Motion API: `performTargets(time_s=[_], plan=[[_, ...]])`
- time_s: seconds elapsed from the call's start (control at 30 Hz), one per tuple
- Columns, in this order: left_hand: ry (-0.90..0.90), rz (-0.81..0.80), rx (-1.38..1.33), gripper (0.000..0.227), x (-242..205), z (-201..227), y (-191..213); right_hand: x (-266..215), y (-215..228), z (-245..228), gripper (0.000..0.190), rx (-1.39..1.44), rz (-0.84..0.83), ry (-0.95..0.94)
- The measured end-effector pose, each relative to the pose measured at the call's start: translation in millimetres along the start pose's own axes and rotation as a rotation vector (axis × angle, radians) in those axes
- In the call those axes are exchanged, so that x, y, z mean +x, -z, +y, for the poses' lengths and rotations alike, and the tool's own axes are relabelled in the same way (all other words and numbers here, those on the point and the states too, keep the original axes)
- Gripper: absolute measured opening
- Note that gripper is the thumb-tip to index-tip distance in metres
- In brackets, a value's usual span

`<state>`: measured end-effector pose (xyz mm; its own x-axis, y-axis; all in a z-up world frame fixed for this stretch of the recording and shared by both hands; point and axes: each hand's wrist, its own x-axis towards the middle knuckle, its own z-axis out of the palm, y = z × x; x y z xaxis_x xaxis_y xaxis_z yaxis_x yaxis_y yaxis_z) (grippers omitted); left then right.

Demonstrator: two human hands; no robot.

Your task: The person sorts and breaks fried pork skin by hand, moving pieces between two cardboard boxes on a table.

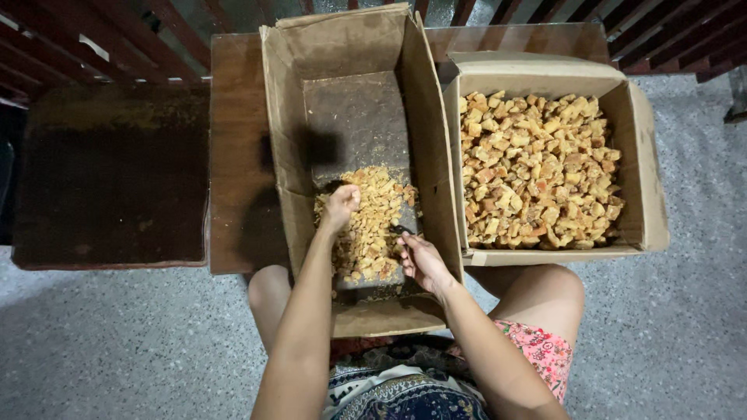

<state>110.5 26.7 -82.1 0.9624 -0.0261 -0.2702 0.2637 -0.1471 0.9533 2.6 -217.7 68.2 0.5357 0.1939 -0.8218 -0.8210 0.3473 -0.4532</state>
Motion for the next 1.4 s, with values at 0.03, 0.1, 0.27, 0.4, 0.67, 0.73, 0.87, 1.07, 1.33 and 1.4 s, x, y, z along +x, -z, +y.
performTargets(time_s=[0.03,0.1,0.27,0.4,0.67,0.73,0.87,1.07,1.33,1.4], plan=[[-0.004,0.002,-0.001,0.029,-0.1,0.3,0.2,2.2,1.9,0.8,0.021,0.004,-0.004,0.018],[0.017,0.161,0.217,0.034,-2.3,1.6,-1.0,5.2,5.5,2.7,0.021,-0.001,0.016,0.041],[0.291,-0.004,-0.452,0.052,-3.7,4.8,-1.1,11.0,11.2,5.0,0.020,0.016,0.046,0.084],[0.240,0.059,-0.630,0.038,-0.5,16.7,-13.9,15.7,15.2,7.0,0.024,0.036,0.096,0.116],[0.158,-0.180,0.895,0.030,-31.6,110.6,-48.0,25.5,23.9,14.9,0.043,0.093,0.156,0.112],[0.178,-0.176,0.966,0.025,-32.9,108.1,-50.1,25.0,24.9,18.1,0.039,0.086,0.146,0.124],[0.124,-0.075,0.830,0.025,-21.0,67.6,-44.3,29.6,26.2,18.2,0.030,0.023,0.197,0.082],[-0.008,0.071,0.440,0.027,-44.4,71.6,-21.7,40.4,33.5,23.8,0.028,0.103,0.076,0.121],[0.114,-0.486,0.378,0.030,-116.2,222.6,-47.2,-14.3,-11.6,-10.7,0.043,0.316,0.031,-0.004],[0.129,-0.493,0.449,0.031,-115.5,223.1,-49.3,-14.7,-11.8,-11.5,0.038,0.396,-0.039,0.026]])
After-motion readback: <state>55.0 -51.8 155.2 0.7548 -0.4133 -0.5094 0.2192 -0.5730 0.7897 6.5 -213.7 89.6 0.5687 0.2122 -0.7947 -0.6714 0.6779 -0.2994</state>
